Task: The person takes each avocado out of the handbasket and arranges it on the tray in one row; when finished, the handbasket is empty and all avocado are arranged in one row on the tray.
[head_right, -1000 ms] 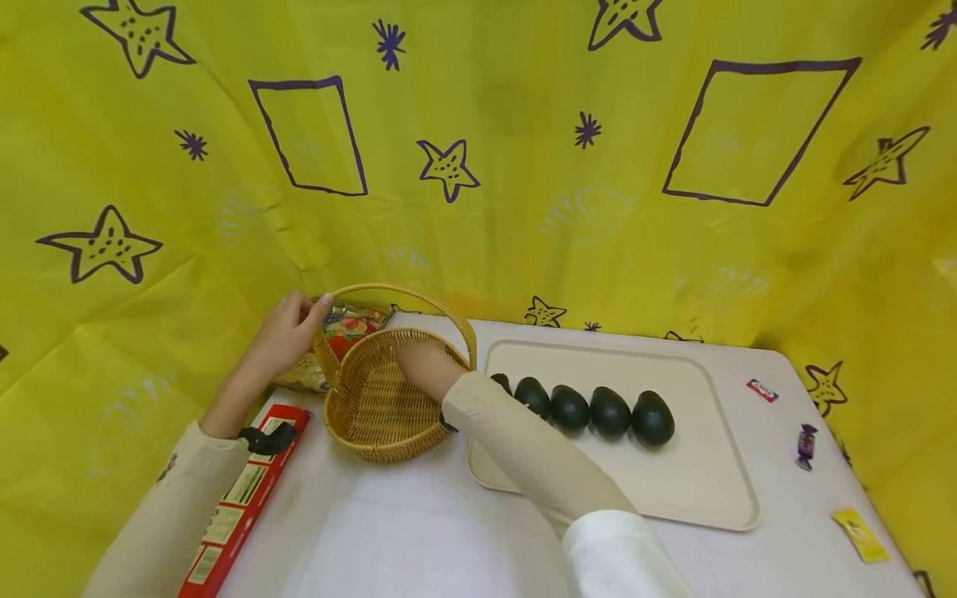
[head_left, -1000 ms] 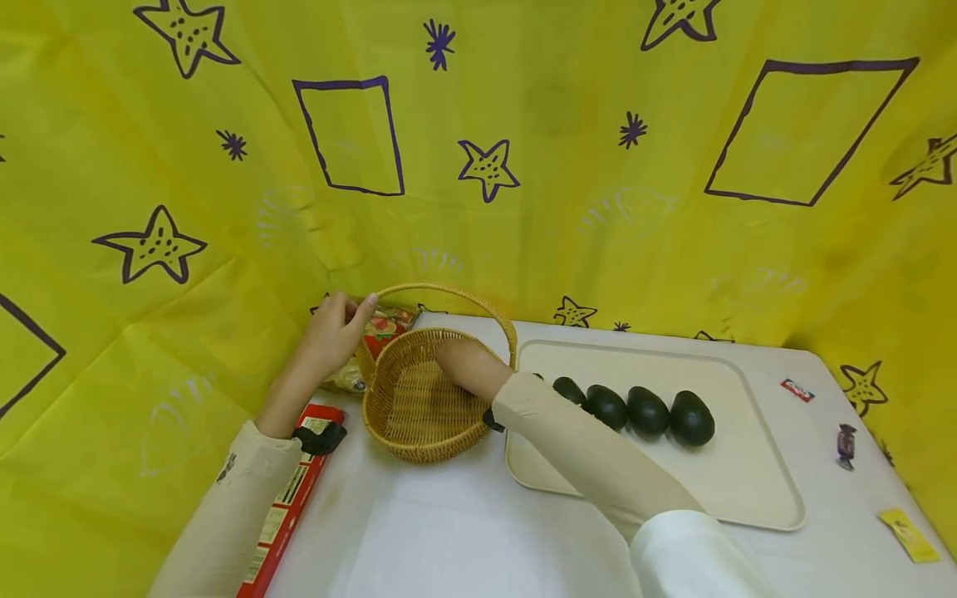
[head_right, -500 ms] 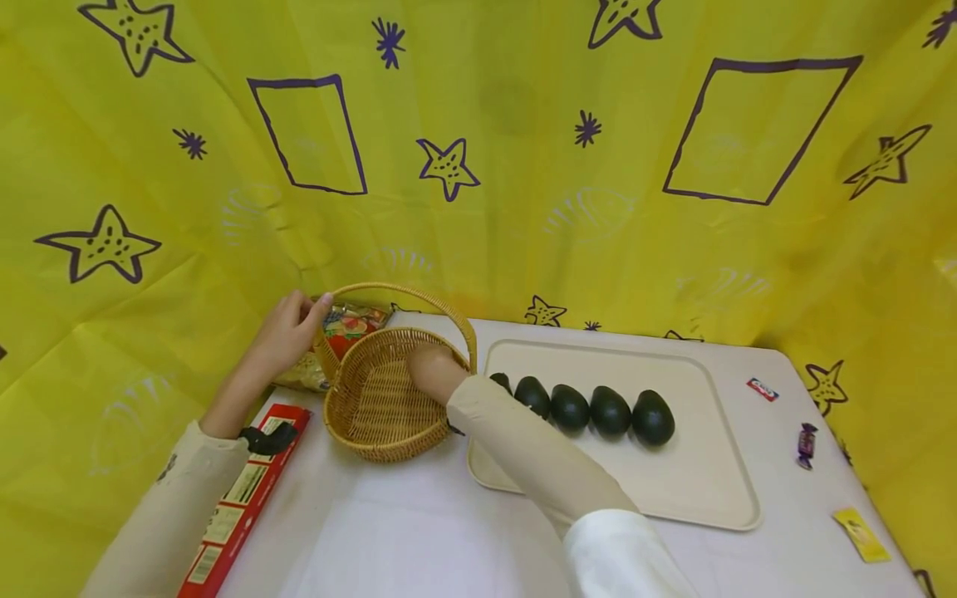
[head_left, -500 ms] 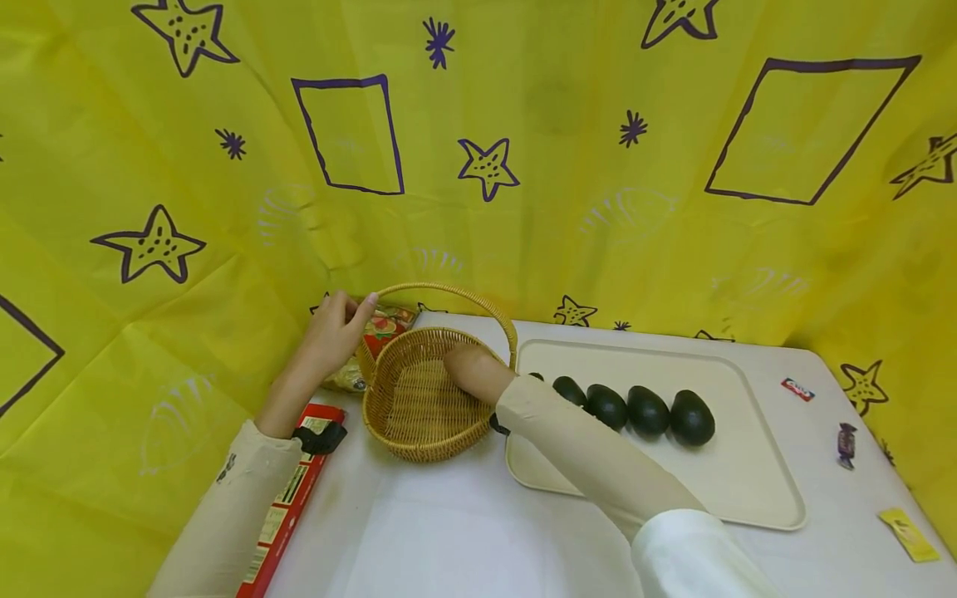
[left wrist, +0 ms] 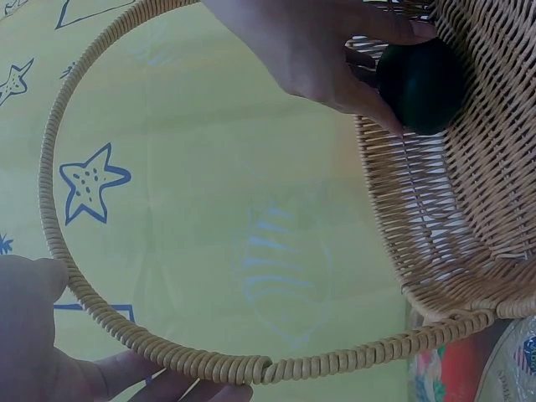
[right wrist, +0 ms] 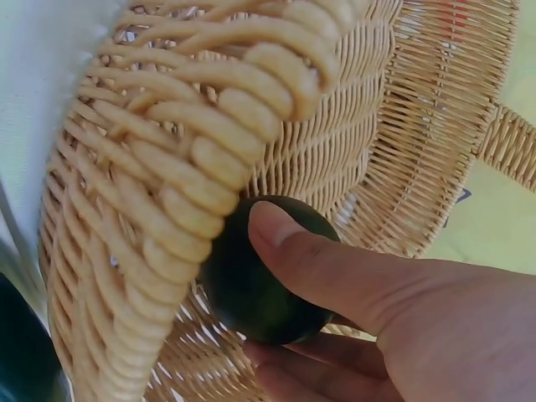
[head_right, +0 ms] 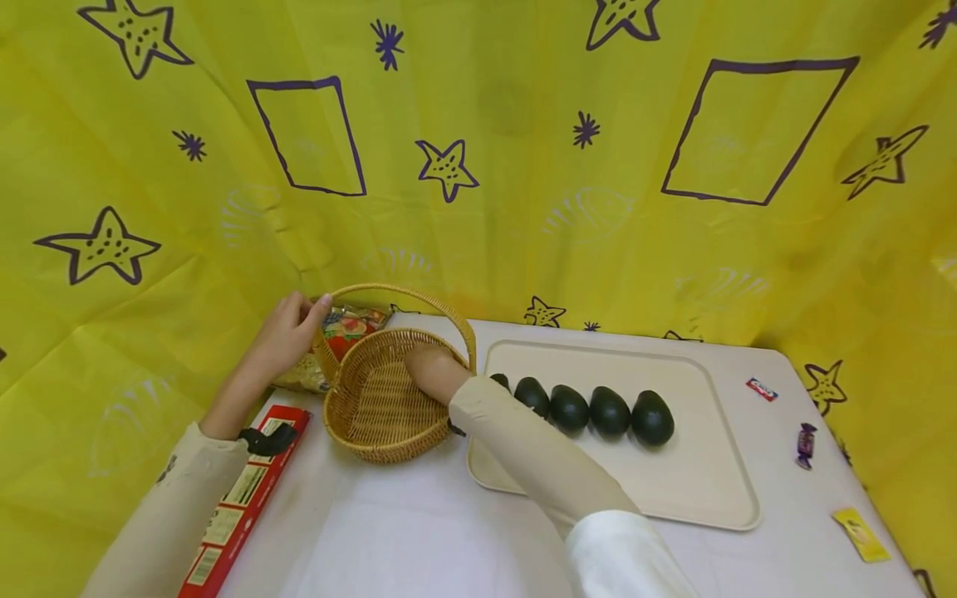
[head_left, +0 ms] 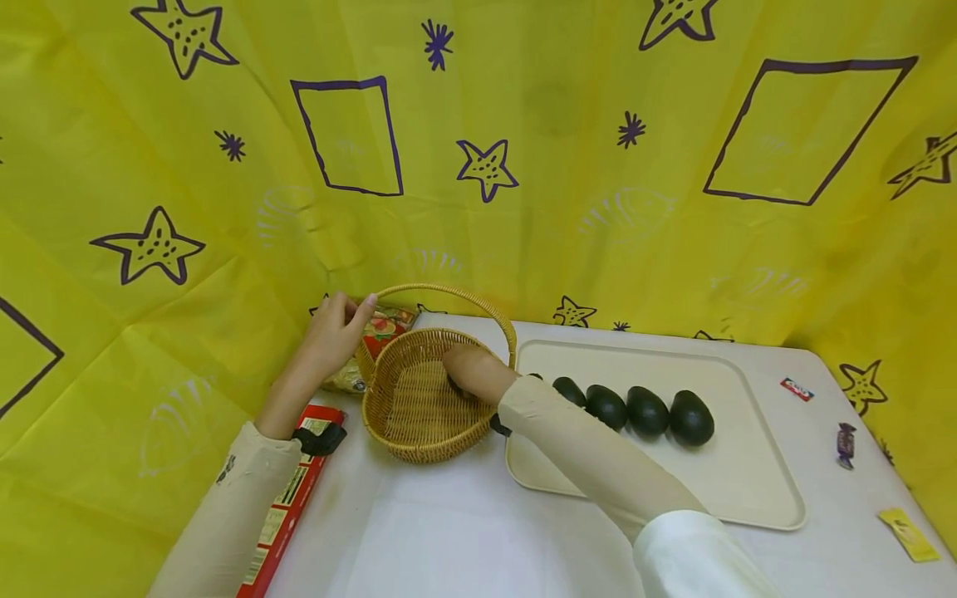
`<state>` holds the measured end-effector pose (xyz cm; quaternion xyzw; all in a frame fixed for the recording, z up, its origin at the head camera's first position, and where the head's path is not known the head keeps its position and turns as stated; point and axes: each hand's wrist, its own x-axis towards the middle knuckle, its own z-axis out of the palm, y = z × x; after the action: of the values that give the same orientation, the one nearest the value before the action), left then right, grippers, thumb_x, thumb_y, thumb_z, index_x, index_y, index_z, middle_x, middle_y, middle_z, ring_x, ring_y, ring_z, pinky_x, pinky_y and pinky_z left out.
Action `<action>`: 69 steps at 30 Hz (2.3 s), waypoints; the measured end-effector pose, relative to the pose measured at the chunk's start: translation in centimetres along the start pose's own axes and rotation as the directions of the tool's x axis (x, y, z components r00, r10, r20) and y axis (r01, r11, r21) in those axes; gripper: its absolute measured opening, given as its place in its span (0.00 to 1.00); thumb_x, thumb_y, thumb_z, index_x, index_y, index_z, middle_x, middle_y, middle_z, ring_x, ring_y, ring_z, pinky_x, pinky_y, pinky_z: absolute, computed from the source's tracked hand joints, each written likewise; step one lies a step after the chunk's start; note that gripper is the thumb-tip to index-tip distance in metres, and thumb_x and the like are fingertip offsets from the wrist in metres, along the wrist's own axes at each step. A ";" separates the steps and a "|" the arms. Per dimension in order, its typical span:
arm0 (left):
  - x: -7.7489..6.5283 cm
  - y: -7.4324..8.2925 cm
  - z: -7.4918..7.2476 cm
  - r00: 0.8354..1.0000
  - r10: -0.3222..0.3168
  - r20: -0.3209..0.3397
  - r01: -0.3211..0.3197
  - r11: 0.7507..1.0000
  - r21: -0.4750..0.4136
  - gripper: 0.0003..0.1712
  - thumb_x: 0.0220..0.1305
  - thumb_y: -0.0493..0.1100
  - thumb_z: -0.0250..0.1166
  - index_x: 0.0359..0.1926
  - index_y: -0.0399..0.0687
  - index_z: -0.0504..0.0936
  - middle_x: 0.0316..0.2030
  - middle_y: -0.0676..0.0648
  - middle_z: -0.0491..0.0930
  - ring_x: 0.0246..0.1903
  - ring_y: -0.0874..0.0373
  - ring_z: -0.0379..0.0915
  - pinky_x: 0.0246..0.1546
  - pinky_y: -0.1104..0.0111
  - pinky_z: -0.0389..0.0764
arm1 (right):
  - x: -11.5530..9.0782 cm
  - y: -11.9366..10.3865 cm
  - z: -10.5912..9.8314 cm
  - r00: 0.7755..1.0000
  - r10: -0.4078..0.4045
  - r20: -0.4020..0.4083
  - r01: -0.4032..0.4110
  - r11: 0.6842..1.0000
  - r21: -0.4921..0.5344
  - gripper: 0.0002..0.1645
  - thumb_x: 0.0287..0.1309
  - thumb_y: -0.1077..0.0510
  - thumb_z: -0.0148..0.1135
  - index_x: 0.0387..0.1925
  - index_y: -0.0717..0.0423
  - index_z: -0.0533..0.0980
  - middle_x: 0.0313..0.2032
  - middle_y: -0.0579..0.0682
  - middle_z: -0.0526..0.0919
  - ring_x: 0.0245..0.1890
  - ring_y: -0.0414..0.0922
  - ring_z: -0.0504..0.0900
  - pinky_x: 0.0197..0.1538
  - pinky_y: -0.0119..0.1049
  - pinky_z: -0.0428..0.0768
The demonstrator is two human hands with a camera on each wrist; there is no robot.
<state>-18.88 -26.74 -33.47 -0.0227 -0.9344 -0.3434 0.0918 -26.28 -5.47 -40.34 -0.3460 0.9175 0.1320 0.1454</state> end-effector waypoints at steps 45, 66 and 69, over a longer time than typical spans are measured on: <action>0.0 0.2 0.0 1.000 0.004 0.013 -0.004 1.000 -0.003 0.35 0.82 0.68 0.43 0.42 0.37 0.67 0.41 0.36 0.67 0.39 0.44 0.62 0.39 0.56 0.66 | -19.3 7.3 1.5 0.843 -0.102 -0.528 0.406 0.765 0.500 0.49 0.65 0.50 0.75 0.80 0.55 0.62 0.75 0.54 0.71 0.74 0.53 0.72 0.71 0.51 0.74; -0.2 0.5 0.0 1.000 0.001 0.017 -0.001 1.000 -0.003 0.36 0.82 0.68 0.42 0.44 0.36 0.68 0.41 0.36 0.67 0.36 0.44 0.63 0.37 0.56 0.66 | -31.0 22.3 14.7 0.792 0.400 -0.462 0.029 0.731 0.682 0.54 0.64 0.52 0.75 0.80 0.66 0.57 0.71 0.77 0.67 0.64 0.77 0.73 0.60 0.22 0.75; -0.2 0.6 -0.1 1.000 -0.002 0.015 0.002 1.000 0.004 0.37 0.83 0.68 0.42 0.44 0.35 0.70 0.42 0.35 0.68 0.36 0.44 0.64 0.36 0.57 0.67 | -31.5 23.9 17.2 0.797 0.439 -0.414 -0.028 0.713 0.701 0.54 0.65 0.51 0.75 0.79 0.70 0.56 0.70 0.80 0.66 0.63 0.78 0.73 0.55 0.21 0.78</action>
<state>-18.56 -26.38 -33.08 -0.0240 -0.9357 -0.3416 0.0847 -16.74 36.60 -41.52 -0.1686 0.9413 -0.2905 -0.0325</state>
